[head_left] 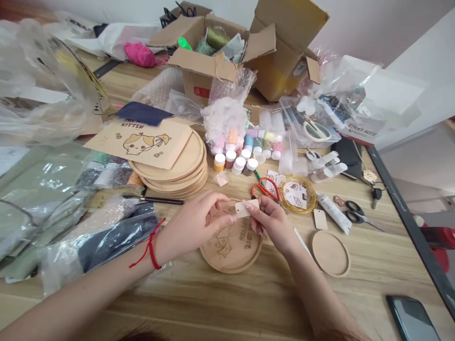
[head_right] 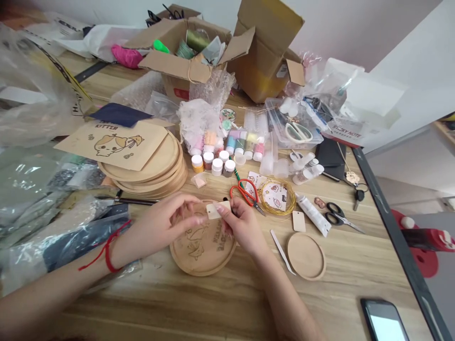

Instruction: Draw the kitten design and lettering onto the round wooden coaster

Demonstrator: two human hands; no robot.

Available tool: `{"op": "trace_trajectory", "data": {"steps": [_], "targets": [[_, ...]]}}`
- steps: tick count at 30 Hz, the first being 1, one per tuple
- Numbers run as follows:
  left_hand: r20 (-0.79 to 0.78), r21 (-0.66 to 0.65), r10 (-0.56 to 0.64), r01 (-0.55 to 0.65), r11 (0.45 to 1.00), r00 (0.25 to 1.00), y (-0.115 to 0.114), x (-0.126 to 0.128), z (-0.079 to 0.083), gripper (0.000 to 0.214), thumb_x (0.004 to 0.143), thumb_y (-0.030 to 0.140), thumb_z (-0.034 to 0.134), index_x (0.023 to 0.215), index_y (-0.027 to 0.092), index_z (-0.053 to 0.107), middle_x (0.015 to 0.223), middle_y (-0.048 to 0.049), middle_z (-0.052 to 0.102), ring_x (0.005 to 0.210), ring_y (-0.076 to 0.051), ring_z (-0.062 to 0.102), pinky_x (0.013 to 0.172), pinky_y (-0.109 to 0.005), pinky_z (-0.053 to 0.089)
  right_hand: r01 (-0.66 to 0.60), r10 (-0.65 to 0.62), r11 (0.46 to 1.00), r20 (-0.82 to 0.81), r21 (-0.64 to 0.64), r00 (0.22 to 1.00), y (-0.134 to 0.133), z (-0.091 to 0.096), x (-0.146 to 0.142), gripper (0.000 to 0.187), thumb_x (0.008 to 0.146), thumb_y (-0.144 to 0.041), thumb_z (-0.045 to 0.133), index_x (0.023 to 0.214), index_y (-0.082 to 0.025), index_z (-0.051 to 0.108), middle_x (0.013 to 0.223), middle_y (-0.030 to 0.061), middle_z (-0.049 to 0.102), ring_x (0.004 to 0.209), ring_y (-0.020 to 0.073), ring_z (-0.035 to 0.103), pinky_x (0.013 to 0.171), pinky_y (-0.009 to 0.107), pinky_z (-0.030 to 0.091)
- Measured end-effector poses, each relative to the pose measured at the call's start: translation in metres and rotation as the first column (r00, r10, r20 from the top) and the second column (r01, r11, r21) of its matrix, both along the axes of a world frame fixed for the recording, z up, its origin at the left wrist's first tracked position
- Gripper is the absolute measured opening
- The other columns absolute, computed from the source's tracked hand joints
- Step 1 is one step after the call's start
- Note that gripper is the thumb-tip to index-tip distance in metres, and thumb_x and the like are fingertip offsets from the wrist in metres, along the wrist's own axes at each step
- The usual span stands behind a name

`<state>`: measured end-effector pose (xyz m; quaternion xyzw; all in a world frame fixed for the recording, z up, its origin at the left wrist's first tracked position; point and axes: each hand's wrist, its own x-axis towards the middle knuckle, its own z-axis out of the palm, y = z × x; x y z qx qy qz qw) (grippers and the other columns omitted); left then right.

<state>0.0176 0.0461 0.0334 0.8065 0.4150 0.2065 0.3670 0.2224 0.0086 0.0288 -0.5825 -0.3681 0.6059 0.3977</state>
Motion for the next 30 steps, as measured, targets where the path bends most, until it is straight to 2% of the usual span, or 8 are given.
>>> {"op": "trace_trajectory", "data": {"steps": [3, 5, 10, 14, 16, 21, 25, 30], "targets": [[-0.223, 0.221, -0.025, 0.075, 0.972, 0.975, -0.001, -0.006, -0.004, 0.094, 0.064, 0.072, 0.073, 0.137, 0.016, 0.05, 0.12, -0.0139, 0.056, 0.11, -0.033, 0.05, 0.098, -0.051, 0.042, 0.02, -0.021, 1.0, 0.077, 0.011, 0.997, -0.001, -0.002, 0.007, 0.042, 0.075, -0.061, 0.07, 0.071, -0.022, 0.054, 0.05, -0.0025, 0.06, 0.041, 0.0128, 0.051, 0.041, 0.026, 0.041], [-0.282, 0.235, -0.035, 0.105, 0.966, 0.959, -0.007, -0.009, -0.01, 0.105, 0.063, 0.075, 0.071, 0.143, 0.012, 0.044, 0.12, -0.0165, 0.054, 0.106, -0.033, 0.049, 0.095, -0.051, 0.043, -0.008, 0.005, 1.0, 0.127, 0.023, 0.992, -0.001, -0.004, 0.008, 0.04, 0.077, -0.061, 0.068, 0.07, -0.023, 0.057, 0.054, 0.0002, 0.064, 0.044, 0.015, 0.056, 0.043, 0.029, 0.046], [-0.277, 0.253, -0.024, 0.097, 0.963, 0.961, -0.021, -0.016, -0.019, 0.091, 0.078, 0.072, 0.06, 0.143, 0.01, 0.046, 0.117, -0.0167, 0.055, 0.103, -0.031, 0.048, 0.091, -0.048, 0.043, -0.095, 0.099, 0.994, 0.104, -0.044, 0.99, 0.0, -0.003, 0.004, 0.036, 0.078, -0.058, 0.068, 0.074, -0.024, 0.056, 0.062, 0.0022, 0.07, 0.045, 0.0173, 0.061, 0.042, 0.03, 0.049], [-0.261, 0.282, 0.02, 0.056, 0.958, 0.965, -0.017, -0.018, -0.014, 0.073, 0.083, 0.064, 0.06, 0.138, 0.017, 0.051, 0.114, -0.0129, 0.058, 0.102, -0.03, 0.05, 0.088, -0.047, 0.043, -0.154, 0.163, 0.979, 0.063, -0.135, 0.985, -0.002, 0.0, -0.005, 0.036, 0.076, -0.053, 0.071, 0.075, -0.023, 0.051, 0.055, -0.0022, 0.065, 0.039, 0.0125, 0.054, 0.038, 0.024, 0.042], [-0.201, 0.245, -0.033, 0.083, 0.966, 0.979, -0.013, -0.015, -0.012, 0.065, 0.083, 0.058, 0.065, 0.133, 0.019, 0.055, 0.111, -0.0098, 0.061, 0.104, -0.027, 0.052, 0.091, -0.043, 0.044, -0.196, 0.202, 0.966, 0.021, -0.166, 0.979, -0.006, 0.0, -0.011, 0.036, 0.077, -0.052, 0.07, 0.08, -0.022, 0.051, 0.052, -0.0054, 0.06, 0.038, 0.0097, 0.048, 0.037, 0.021, 0.036], [-0.071, 0.126, -0.182, 0.19, 0.974, 0.981, -0.014, -0.011, -0.012, 0.015, 0.093, 0.033, 0.061, 0.09, 0.02, 0.067, 0.088, -0.0022, 0.065, 0.09, -0.017, 0.06, 0.078, -0.028, 0.048, -0.218, 0.223, 0.961, 0.009, -0.17, 0.975, -0.019, 0.0, -0.02, 0.036, 0.079, -0.05, 0.071, 0.077, -0.022, 0.048, 0.054, -0.008, 0.051, 0.042, 0.0081, 0.042, 0.039, 0.02, 0.031], [-0.034, 0.032, -0.133, 0.134, 0.99, 0.991, -0.014, -0.019, -0.01, 0.018, 0.094, 0.031, 0.057, 0.081, 0.021, 0.064, 0.081, 0.0001, 0.066, 0.079, -0.015, 0.063, 0.068, -0.024, 0.047, -0.249, 0.26, 0.966, 0.282, -0.074, 0.924, -0.031, 0.005, -0.021, 0.025, 0.087, -0.044, 0.062, 0.08, -0.022, 0.053, 0.063, -0.0037, 0.056, 0.054, 0.013, 0.052, 0.047, 0.025, 0.041], [-0.023, -0.092, -0.039, 0.037, 0.995, 0.999, -0.005, -0.032, -0.004, 0.021, 0.095, 0.033, 0.051, 0.088, 0.024, 0.068, 0.074, 0.0033, 0.068, 0.066, -0.013, 0.062, 0.059, -0.022, 0.046, -0.38, 0.22, 0.921, 0.696, 0.083, 0.684, -0.045, 0.008, -0.029, 0.001, 0.088, -0.022, 0.061, 0.087, -0.021, 0.061, 0.083, 0.0046, 0.066, 0.074, 0.02, 0.061, 0.067, 0.034, 0.05]]}}
